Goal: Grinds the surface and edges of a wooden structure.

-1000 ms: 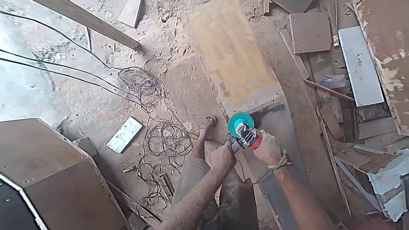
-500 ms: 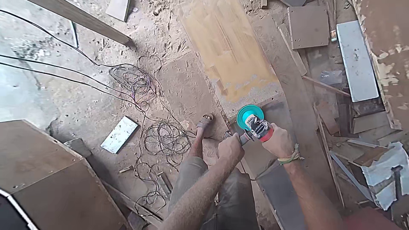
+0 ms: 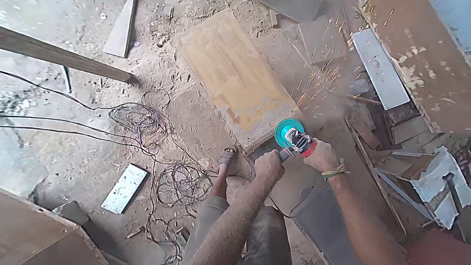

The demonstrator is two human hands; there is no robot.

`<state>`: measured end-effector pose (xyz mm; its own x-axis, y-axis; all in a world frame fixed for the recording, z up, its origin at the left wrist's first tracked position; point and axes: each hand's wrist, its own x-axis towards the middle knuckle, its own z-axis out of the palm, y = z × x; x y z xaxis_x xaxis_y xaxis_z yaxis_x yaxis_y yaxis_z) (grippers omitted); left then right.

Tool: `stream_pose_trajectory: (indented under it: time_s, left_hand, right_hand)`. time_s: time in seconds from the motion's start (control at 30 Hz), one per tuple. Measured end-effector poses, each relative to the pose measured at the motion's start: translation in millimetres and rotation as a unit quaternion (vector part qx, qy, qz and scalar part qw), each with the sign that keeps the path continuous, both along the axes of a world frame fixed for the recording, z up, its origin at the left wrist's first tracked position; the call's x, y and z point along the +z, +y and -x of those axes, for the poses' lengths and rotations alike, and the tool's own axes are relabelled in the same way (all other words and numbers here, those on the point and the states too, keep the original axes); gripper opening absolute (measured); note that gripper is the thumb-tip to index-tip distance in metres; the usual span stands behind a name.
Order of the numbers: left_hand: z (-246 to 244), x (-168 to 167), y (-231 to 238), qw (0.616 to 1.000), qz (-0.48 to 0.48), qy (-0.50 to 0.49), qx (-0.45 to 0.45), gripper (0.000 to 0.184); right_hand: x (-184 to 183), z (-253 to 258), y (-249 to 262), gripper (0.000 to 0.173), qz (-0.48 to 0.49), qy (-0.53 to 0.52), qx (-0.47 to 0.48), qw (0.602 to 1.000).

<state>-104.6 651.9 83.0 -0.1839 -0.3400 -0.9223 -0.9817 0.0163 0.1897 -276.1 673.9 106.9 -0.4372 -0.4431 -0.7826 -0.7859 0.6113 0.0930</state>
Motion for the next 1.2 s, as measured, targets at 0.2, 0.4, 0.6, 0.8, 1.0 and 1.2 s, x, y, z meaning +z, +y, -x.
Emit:
stream_pose_trajectory:
  time_s: [0.2, 0.4, 0.6, 0.8, 1.0, 1.2]
  left_hand:
    - [32, 6, -29, 0.998, 0.042, 0.029, -0.029, 0.033]
    - [44, 8, -35, 0.995, 0.082, 0.048, -0.027, 0.036]
    - [-45, 4, 10, 0.997, 0.066, -0.035, -0.019, 0.04]
    - [-107, -9, 59, 0.991, 0.082, -0.104, 0.005, 0.033]
    - [-67, -7, 34, 0.98, 0.195, 0.007, -0.043, 0.034]
    - [12, 14, -40, 0.983, 0.136, 0.012, -0.125, 0.044]
  right_hand:
    - [0, 27, -10, 0.069, 0.031, 0.032, -0.076, 0.996]
    - [1, 33, -13, 0.074, 0.023, 0.061, -0.115, 0.991]
    - [-14, -40, 18, 0.071, 0.042, -0.05, -0.025, 0.998]
    - [-16, -94, 38, 0.067, 0.016, -0.146, 0.019, 0.989]
    - [-14, -39, 22, 0.065, 0.042, -0.115, -0.036, 0.992]
    - [-18, 27, -13, 0.065, 0.062, -0.071, -0.105, 0.99]
